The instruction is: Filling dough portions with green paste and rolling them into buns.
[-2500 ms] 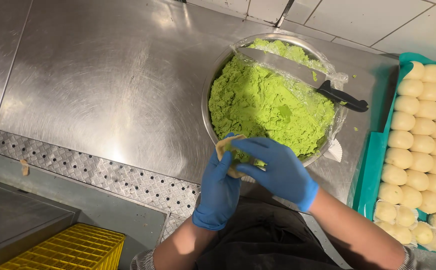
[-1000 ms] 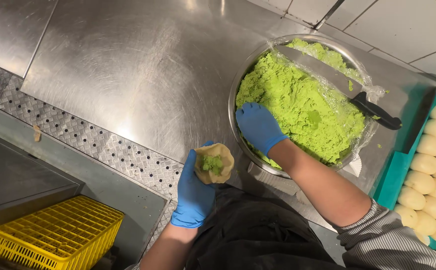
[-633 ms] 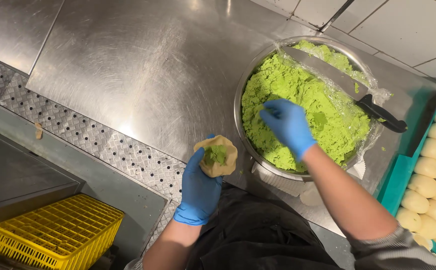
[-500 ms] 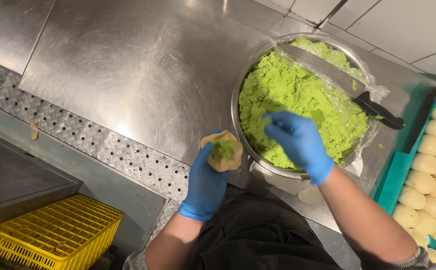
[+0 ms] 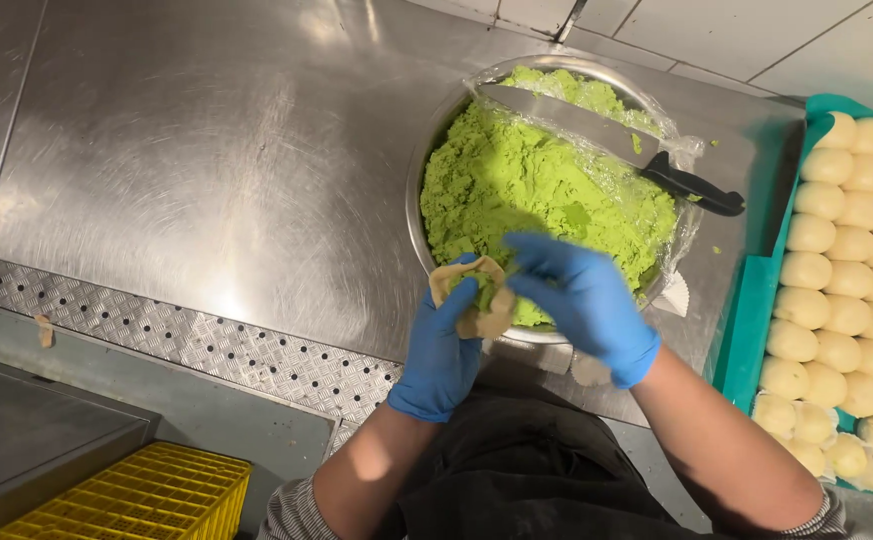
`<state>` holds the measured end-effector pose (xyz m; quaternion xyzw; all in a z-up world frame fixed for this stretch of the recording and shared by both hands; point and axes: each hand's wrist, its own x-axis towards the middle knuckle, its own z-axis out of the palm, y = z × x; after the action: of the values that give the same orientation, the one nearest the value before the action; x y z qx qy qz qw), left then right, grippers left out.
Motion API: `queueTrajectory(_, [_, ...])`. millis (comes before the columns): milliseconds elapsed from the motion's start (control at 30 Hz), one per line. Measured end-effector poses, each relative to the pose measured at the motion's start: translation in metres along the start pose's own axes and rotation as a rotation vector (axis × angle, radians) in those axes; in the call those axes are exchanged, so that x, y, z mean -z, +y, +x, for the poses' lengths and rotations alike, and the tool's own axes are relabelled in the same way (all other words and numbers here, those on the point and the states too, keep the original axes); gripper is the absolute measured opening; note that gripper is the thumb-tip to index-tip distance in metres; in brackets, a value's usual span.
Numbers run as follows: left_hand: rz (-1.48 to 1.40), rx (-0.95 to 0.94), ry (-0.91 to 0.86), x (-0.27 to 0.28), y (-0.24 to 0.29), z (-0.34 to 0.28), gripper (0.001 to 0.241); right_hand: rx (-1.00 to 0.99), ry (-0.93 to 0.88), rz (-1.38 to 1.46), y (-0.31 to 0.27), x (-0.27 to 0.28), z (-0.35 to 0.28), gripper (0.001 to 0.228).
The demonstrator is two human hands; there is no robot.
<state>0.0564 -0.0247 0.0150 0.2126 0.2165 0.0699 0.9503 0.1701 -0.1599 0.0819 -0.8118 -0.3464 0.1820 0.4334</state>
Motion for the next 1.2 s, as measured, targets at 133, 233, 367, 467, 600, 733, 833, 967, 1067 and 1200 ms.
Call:
queueTrajectory(133, [-0.033,-0.003,0.039,0.009,0.000,0.003,0.030,-0.277,0.190,0.399,0.021,0.003,-0.007,0.021])
queueTrajectory(233, [0.002,0.007,-0.041,0.007,0.005,0.001,0.035,-0.321,0.208,0.196,0.020,0.001,-0.014,0.016])
queueTrajectory(367, [-0.007,0.010,-0.153,-0.001,0.011,0.001,0.040,0.072,0.293,0.138,0.021,-0.001,-0.019,0.019])
queueTrajectory(467, [0.004,0.021,-0.130,-0.002,0.007,0.003,0.046,0.087,0.320,0.120,0.021,-0.004,-0.020,0.020])
queueTrajectory(600, [-0.054,0.049,-0.148,-0.010,0.006,0.000,0.048,0.279,0.249,-0.127,0.029,-0.010,-0.020,0.026])
queueTrajectory(733, [-0.114,0.050,-0.153,0.003,-0.001,0.003,0.048,0.191,0.242,-0.320,0.022,-0.002,-0.028,0.032])
queueTrajectory(833, [-0.301,0.153,-0.070,0.007,0.001,0.004,0.050,0.270,0.171,-0.128,0.023,0.022,-0.035,0.045])
queueTrajectory(967, [-0.354,0.107,-0.105,0.014,0.013,-0.002,0.049,0.133,0.265,-0.410,0.078,0.039,-0.038,0.048])
queueTrajectory(1067, [-0.328,0.062,-0.134,0.014,0.026,-0.002,0.045,0.093,0.196,-0.774,0.123,0.042,-0.061,0.055])
queueTrajectory(1200, [-0.366,0.085,-0.021,0.029,0.029,-0.004,0.052,0.068,0.199,-0.819,0.169,0.025,-0.122,0.068])
